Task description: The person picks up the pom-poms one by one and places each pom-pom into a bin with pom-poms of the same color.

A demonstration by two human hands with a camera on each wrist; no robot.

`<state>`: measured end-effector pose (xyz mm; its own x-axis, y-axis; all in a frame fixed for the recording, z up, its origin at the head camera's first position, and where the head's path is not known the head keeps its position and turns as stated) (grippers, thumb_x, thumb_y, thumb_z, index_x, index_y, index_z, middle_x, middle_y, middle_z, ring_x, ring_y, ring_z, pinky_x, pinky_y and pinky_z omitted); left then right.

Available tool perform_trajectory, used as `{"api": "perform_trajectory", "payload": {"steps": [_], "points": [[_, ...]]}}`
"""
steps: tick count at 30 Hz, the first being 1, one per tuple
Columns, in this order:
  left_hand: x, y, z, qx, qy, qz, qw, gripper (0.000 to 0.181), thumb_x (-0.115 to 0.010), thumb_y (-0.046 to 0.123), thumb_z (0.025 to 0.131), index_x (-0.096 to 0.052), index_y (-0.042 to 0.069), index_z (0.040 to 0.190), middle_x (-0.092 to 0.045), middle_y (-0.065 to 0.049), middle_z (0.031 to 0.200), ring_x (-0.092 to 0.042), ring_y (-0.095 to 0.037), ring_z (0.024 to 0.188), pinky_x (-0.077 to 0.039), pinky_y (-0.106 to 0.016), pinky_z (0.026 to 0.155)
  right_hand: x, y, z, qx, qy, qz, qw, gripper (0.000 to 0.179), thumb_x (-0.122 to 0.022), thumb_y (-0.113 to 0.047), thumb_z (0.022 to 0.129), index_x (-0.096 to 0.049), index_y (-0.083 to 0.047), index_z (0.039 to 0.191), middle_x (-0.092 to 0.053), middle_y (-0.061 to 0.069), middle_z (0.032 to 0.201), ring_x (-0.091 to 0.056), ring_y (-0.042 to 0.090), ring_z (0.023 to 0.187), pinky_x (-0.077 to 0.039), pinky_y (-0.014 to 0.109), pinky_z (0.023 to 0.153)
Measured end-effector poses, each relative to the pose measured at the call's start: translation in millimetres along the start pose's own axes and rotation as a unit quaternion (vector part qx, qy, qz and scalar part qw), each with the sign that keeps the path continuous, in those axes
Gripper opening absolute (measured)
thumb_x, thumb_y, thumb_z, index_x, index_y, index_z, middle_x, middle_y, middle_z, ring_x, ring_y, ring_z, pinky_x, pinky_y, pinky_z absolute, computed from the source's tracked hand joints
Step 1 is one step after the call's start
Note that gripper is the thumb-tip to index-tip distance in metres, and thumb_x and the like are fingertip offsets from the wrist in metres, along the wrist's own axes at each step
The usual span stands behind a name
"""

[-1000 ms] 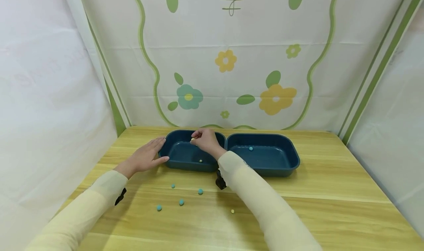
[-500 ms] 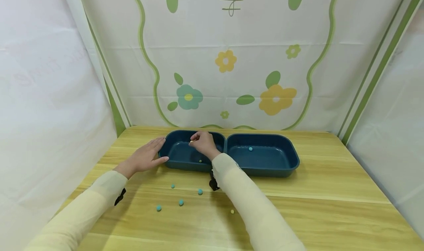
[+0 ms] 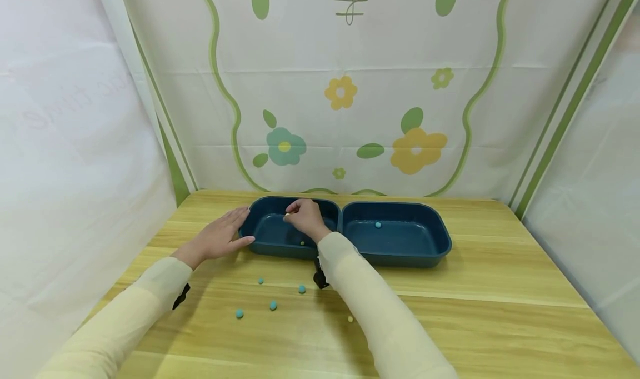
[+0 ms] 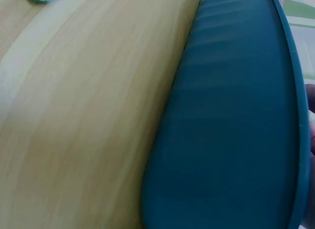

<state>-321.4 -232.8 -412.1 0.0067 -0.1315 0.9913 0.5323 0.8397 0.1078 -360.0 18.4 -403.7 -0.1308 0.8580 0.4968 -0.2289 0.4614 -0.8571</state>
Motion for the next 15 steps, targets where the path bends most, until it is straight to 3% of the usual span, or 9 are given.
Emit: {"api": "perform_trajectory", "payload": {"steps": [15], "points": [[1.4, 1.1, -0.6, -0.005, 0.006, 0.001, 1.0, 0.088, -0.04, 0.061, 0.098, -0.022, -0.006, 0.151, -0.019, -0.021, 0.157, -0.017, -0.034, 0.145, -0.014, -0.046, 0.117, 6.7, -8.6, -1.4, 0.005, -0.007, 0.002, 1.0, 0.017, -0.075, -0.01, 0.086, -0.07, -0.002, 0.1, -0.066, 0.004, 0.089, -0.063, 0.018, 0.081, -0.054, 0.032, 0.074]]}}
Point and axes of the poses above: each hand's wrist, its own z-axis towards the middle knuckle, its own x-axis out of the back of the hand, y = z × x, the point moved 2 cm from there along z, towards the middle knuckle
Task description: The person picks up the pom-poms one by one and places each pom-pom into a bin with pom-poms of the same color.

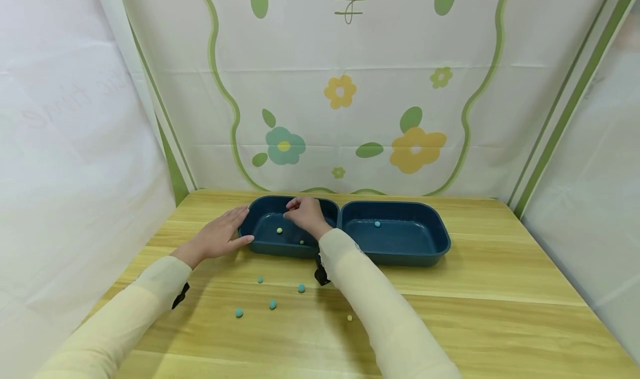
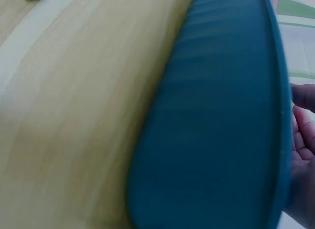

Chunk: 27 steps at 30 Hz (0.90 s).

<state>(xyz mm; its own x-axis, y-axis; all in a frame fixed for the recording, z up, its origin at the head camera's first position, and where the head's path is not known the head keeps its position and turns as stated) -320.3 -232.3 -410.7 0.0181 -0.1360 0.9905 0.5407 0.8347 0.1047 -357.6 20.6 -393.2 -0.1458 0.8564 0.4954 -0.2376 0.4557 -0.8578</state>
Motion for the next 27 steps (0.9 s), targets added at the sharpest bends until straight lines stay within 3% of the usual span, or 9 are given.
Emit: {"api": "perform_trajectory", "payload": {"steps": [10, 17, 27], "points": [[0.0, 0.4, -0.1, -0.004, 0.001, 0.004, 1.0, 0.088, -0.04, 0.062, 0.097, -0.023, -0.007, 0.15, -0.02, -0.023, 0.157, -0.018, -0.036, 0.144, -0.015, -0.047, 0.117, 20, -12, -2.8, 0.016, 0.01, 0.012, 0.9998, 0.02, -0.074, -0.01, 0.087, -0.07, 0.0, 0.103, -0.068, 0.006, 0.095, -0.064, 0.019, 0.084, -0.055, 0.032, 0.074], [-1.0, -0.5, -1.2, 0.004, -0.006, 0.002, 1.0, 0.087, -0.041, 0.06, 0.098, -0.021, -0.005, 0.151, -0.018, -0.02, 0.158, -0.015, -0.033, 0.145, -0.013, -0.045, 0.117, 35, -13, -5.7, -0.001, 0.007, 0.022, 0.9997, 0.018, -0.073, -0.01, 0.088, -0.069, -0.003, 0.103, -0.066, 0.007, 0.098, -0.063, 0.021, 0.087, -0.055, 0.033, 0.078], [-0.9, 0.1, 0.3, -0.001, -0.001, 0.002, 1.0, 0.087, -0.041, 0.06, 0.098, -0.021, -0.006, 0.151, -0.02, -0.021, 0.157, -0.016, -0.034, 0.145, -0.014, -0.045, 0.117, 71, -14, -18.4, -0.001, 0.01, 0.018, 0.9998, 0.022, -0.072, -0.012, 0.089, -0.068, 0.0, 0.107, -0.067, 0.009, 0.098, -0.062, 0.023, 0.09, -0.054, 0.035, 0.081]]}}
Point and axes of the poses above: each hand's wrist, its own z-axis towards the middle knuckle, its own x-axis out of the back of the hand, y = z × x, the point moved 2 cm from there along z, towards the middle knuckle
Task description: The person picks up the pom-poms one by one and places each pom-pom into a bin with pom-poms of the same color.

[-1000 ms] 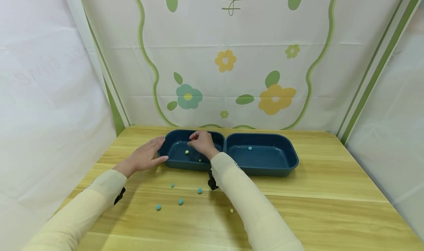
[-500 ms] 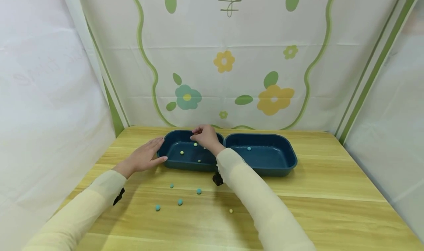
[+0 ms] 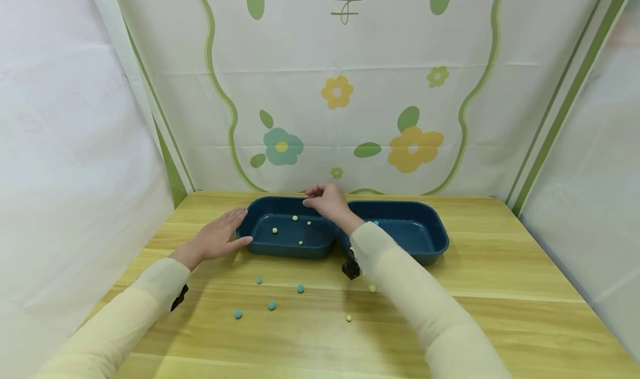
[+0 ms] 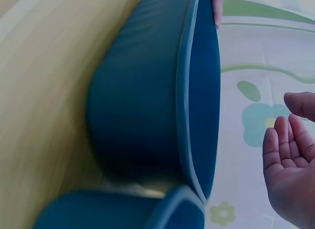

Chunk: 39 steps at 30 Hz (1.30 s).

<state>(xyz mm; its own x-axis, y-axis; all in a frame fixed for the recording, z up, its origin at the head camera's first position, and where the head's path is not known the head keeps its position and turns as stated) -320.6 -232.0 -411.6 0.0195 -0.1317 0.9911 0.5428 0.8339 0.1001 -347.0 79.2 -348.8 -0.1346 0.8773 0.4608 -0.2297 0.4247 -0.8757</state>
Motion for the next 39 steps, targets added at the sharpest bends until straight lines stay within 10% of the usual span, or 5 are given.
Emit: {"api": "perform_trajectory", "payload": {"steps": [18, 39], "points": [[4.1, 3.6, -2.0, -0.002, 0.003, -0.008, 1.0, 0.087, -0.042, 0.059, 0.098, -0.022, -0.007, 0.151, -0.021, -0.023, 0.156, -0.018, -0.036, 0.144, -0.015, -0.047, 0.117, 50, 11, -45.8, 0.006, -0.007, -0.011, 0.9999, 0.019, -0.073, -0.014, 0.088, -0.068, -0.005, 0.105, -0.067, 0.009, 0.099, -0.062, 0.023, 0.089, -0.052, 0.049, 0.085], [0.2, 0.1, -0.5, 0.004, -0.003, -0.008, 1.0, 0.087, -0.042, 0.06, 0.098, -0.02, -0.005, 0.152, -0.019, -0.02, 0.158, -0.015, -0.033, 0.145, -0.013, -0.045, 0.117, 83, 38, -109.8, 0.041, -0.021, -0.011, 0.9989, 0.023, -0.075, -0.018, 0.087, -0.067, -0.002, 0.102, -0.067, 0.009, 0.095, -0.064, 0.02, 0.083, -0.056, 0.027, 0.073]]}}
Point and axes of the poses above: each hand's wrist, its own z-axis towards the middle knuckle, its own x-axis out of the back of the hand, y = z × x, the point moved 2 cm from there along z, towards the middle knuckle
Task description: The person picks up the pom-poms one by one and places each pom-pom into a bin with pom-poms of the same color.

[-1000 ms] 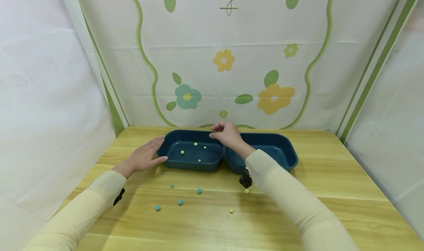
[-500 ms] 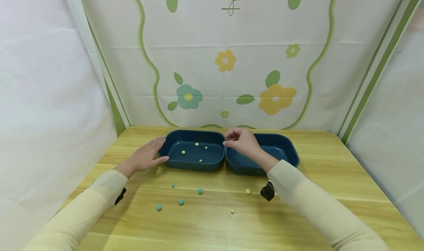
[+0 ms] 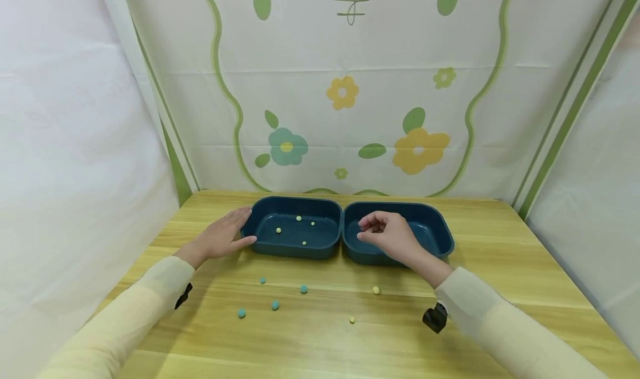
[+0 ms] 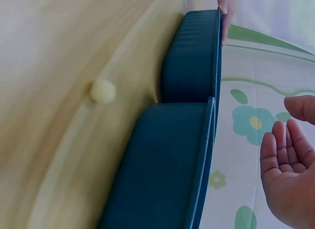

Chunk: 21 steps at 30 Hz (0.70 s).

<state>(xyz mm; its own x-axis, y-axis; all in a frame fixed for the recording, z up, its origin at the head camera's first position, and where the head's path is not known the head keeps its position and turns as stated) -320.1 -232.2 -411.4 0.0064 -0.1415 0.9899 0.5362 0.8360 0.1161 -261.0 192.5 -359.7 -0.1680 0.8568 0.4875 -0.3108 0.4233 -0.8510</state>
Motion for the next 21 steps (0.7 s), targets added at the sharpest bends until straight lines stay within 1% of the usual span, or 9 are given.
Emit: {"api": "perform_trajectory", "payload": {"steps": [7, 10, 17, 21], "points": [[1.1, 1.7, -0.7, -0.004, 0.006, 0.0, 1.0, 0.087, -0.042, 0.059, 0.098, -0.021, -0.006, 0.151, -0.021, -0.022, 0.157, -0.017, -0.034, 0.145, -0.014, -0.045, 0.117, 1, 5, -23.2, -0.005, 0.001, -0.007, 1.0, 0.023, -0.077, -0.014, 0.085, -0.068, 0.0, 0.101, -0.067, 0.009, 0.092, -0.064, 0.019, 0.08, -0.056, 0.026, 0.07], [1.4, 2.5, -0.4, -0.005, 0.004, 0.003, 1.0, 0.087, -0.042, 0.06, 0.098, -0.021, -0.006, 0.151, -0.02, -0.021, 0.157, -0.017, -0.034, 0.145, -0.014, -0.045, 0.117, 0, 8, -33.2, -0.009, 0.001, -0.004, 0.9999, 0.024, -0.077, -0.013, 0.084, -0.068, 0.001, 0.101, -0.067, 0.009, 0.091, -0.063, 0.018, 0.078, -0.056, 0.026, 0.068], [1.4, 3.3, -0.8, -0.003, 0.001, 0.002, 1.0, 0.087, -0.042, 0.059, 0.098, -0.021, -0.006, 0.151, -0.02, -0.022, 0.157, -0.017, -0.035, 0.145, -0.014, -0.046, 0.117, -6, 18, -53.1, -0.007, -0.022, 0.012, 0.9996, 0.024, -0.076, -0.009, 0.084, -0.067, 0.005, 0.101, -0.066, 0.008, 0.091, -0.062, 0.017, 0.077, -0.055, 0.026, 0.068], [1.8, 3.1, -0.9, -0.003, 0.001, 0.0, 1.0, 0.087, -0.042, 0.059, 0.098, -0.02, -0.006, 0.151, -0.02, -0.022, 0.157, -0.017, -0.035, 0.145, -0.014, -0.046, 0.117, -10, 25, -59.4, -0.006, -0.028, 0.003, 0.9996, 0.022, -0.076, -0.006, 0.083, -0.067, 0.005, 0.1, -0.066, 0.007, 0.089, -0.061, 0.015, 0.076, -0.055, 0.025, 0.067]]}}
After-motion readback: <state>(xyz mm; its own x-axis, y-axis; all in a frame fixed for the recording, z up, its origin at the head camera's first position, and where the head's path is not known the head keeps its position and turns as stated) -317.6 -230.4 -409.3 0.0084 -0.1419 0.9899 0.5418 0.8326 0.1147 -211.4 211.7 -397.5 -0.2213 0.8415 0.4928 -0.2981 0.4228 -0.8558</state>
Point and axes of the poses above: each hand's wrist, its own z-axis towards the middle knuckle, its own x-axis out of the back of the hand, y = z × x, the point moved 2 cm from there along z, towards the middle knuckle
